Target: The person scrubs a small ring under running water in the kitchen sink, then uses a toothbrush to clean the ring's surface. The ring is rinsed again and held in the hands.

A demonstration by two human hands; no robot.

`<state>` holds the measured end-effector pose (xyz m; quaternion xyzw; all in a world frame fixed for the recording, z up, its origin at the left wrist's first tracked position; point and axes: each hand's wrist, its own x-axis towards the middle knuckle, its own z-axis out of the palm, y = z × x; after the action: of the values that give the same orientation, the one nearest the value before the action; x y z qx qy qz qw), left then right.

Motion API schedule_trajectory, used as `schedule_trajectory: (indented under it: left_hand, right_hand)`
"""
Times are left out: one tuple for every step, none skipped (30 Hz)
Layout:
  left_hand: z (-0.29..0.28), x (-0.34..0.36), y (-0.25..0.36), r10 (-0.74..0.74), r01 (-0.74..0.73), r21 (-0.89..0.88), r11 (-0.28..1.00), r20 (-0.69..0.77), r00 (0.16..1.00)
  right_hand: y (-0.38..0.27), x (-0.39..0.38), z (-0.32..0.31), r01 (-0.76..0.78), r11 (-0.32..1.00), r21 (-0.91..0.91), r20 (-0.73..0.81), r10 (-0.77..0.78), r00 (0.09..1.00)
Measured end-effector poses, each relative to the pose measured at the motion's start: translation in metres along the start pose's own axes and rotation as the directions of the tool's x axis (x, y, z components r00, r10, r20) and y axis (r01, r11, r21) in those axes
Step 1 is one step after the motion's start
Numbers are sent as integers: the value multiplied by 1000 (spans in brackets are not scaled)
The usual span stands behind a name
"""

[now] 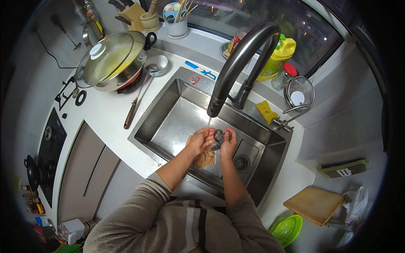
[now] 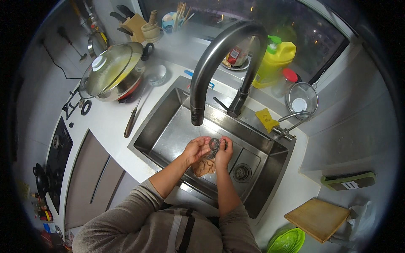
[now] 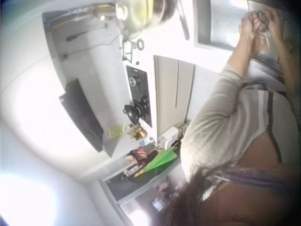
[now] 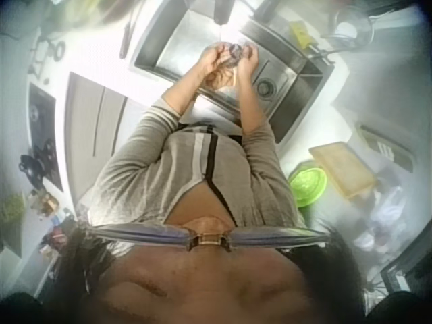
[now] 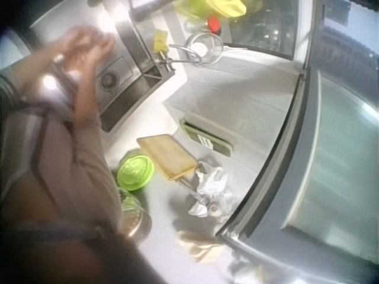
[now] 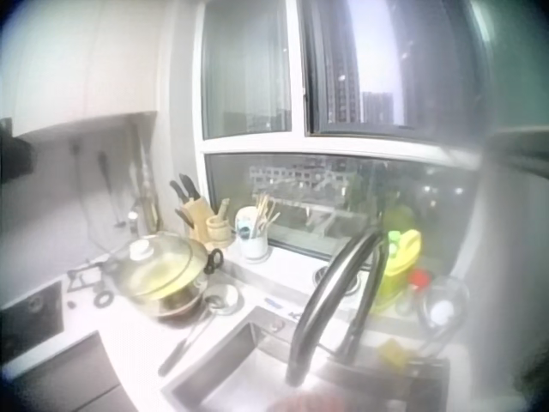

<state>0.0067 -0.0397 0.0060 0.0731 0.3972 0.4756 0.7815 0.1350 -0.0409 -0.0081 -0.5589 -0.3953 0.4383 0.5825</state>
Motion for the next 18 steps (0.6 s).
schedule_trajectory:
  left_hand:
    - [-2, 0, -1, -27, 27, 3, 1000, 0, 1000]
    - [-4, 3, -4, -22, 23, 48, 999, -7, 1000]
    - [-6, 5, -8, -18, 19, 91, 996, -14, 1000]
    - [-7, 8, -12, -13, 16, 134, 991, -20, 1000]
    - [-10, 10, -16, -6, 19, 157, 987, -80, 997]
    - [-11, 9, -14, 8, 18, 180, 983, -142, 990]
    - [-12, 9, -12, 22, 20, 203, 979, -204, 979]
    - [-15, 11, -9, 30, 17, 194, 981, -235, 972]
    - [-20, 15, -6, 37, 13, 187, 982, -264, 964]
    - [-25, 18, -4, 45, 9, 179, 984, -293, 955]
    - [-29, 20, -2, 25, 4, 98, 995, -288, 957]
    - [-33, 22, -1, 8, -4, 13, 1000, -280, 960]
    - [-35, 22, 0, -9, -11, -71, 997, -272, 962]
    - [-36, 22, 0, -20, -13, -142, 990, -226, 974]
    - [-33, 20, 2, -23, -8, -141, 990, -214, 977]
    - [-29, 18, 2, -29, 0, -142, 990, -201, 979]
    - [-26, 16, 2, -35, 7, -143, 990, -188, 982]
    - [-43, 25, -2, -51, 53, -224, 973, 17, 999]
  right_hand:
    - [2, -1, -3, -47, 999, 22, 25, 47, 999]
    - [4, -5, -4, -32, 999, -14, 89, 33, 996]
    - [6, -7, -2, -34, 999, -29, 108, 37, 993]
    - [8, -8, 0, -36, 998, -44, 128, 41, 991]
    - [9, -8, 1, -38, 998, -58, 148, 46, 988]
    - [7, -8, 4, -31, 999, -38, 123, 36, 992]
    - [3, -8, 5, -60, 996, 63, 108, 53, 993]
    - [-2, -7, 3, -88, 983, 164, 95, 73, 993]
    - [-10, -6, 4, -112, 958, 265, 82, 93, 992]
    - [-12, -4, 2, -71, 948, 311, 96, 43, 994]
    - [-6, -2, -2, -73, 961, 266, 94, 50, 994]
    - [3, 0, -8, -73, 973, 218, 94, 54, 994]
    - [16, 2, -16, -75, 982, 171, 94, 59, 994]
    - [28, 3, -26, -120, 979, -167, 118, 140, 983]
    - [45, 0, -31, -116, 949, -293, 151, 166, 975]
    - [58, -2, -35, -106, 903, -415, 179, 196, 964]
    - [71, -3, -40, -89, 843, -531, 202, 229, 952]
    - [46, -7, -29, -61, 824, -564, 271, 254, 929]
